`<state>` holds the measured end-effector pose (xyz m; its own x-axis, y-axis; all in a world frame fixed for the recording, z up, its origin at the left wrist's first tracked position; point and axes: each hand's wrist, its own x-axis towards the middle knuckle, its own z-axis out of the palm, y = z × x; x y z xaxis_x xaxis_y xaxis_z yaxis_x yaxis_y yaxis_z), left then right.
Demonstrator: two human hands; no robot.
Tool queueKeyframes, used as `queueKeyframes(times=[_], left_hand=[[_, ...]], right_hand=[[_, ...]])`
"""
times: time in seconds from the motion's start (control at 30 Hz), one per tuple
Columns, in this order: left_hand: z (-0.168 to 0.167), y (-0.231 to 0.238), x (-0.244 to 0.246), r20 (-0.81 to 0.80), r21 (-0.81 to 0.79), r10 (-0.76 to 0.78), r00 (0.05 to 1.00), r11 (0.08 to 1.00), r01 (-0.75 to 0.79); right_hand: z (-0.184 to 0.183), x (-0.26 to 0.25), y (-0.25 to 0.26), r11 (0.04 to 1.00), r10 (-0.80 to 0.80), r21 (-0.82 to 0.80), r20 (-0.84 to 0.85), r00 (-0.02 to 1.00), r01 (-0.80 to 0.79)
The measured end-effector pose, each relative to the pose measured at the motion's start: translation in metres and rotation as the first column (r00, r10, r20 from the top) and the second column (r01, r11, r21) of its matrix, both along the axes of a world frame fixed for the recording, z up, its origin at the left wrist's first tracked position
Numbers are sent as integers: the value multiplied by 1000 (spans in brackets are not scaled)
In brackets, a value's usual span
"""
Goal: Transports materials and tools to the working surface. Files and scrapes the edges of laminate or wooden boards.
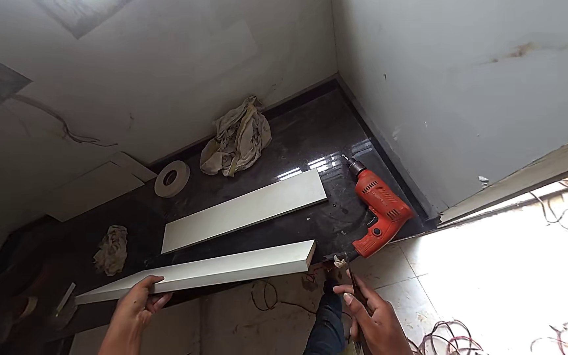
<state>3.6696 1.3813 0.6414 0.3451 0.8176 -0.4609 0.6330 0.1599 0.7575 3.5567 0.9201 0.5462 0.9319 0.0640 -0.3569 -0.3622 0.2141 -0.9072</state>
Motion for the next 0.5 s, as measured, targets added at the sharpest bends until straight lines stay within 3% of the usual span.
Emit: queueKeyframes(times=[0.13, 0.2, 0.27, 0.37, 0.43, 0.5], left_hand=[[-10, -4, 25, -35, 65, -61, 997, 996, 63], [-16, -6, 31, -128, 245, -64, 990, 965, 94], [-17, -11, 34, -292, 509, -48, 955, 838, 198], [-24, -17, 33, -339, 772, -83, 937, 544, 327], [-26, -25, 32, -355, 821, -205, 912, 398, 409], [-18, -47, 31, -365, 811, -485, 794, 253, 528]], right_hand=[[-7, 11, 17, 995, 54, -87, 40, 998, -50], [-10, 18, 27, 980, 68, -195, 93, 993, -49], [-15, 24, 37, 959, 63, -283, 156, 986, -17], [-20, 35, 53, 943, 57, -332, 215, 975, 18], [-18, 40, 62, 944, 77, -330, 235, 969, 5], [-17, 39, 73, 953, 68, -302, 263, 962, 16]])
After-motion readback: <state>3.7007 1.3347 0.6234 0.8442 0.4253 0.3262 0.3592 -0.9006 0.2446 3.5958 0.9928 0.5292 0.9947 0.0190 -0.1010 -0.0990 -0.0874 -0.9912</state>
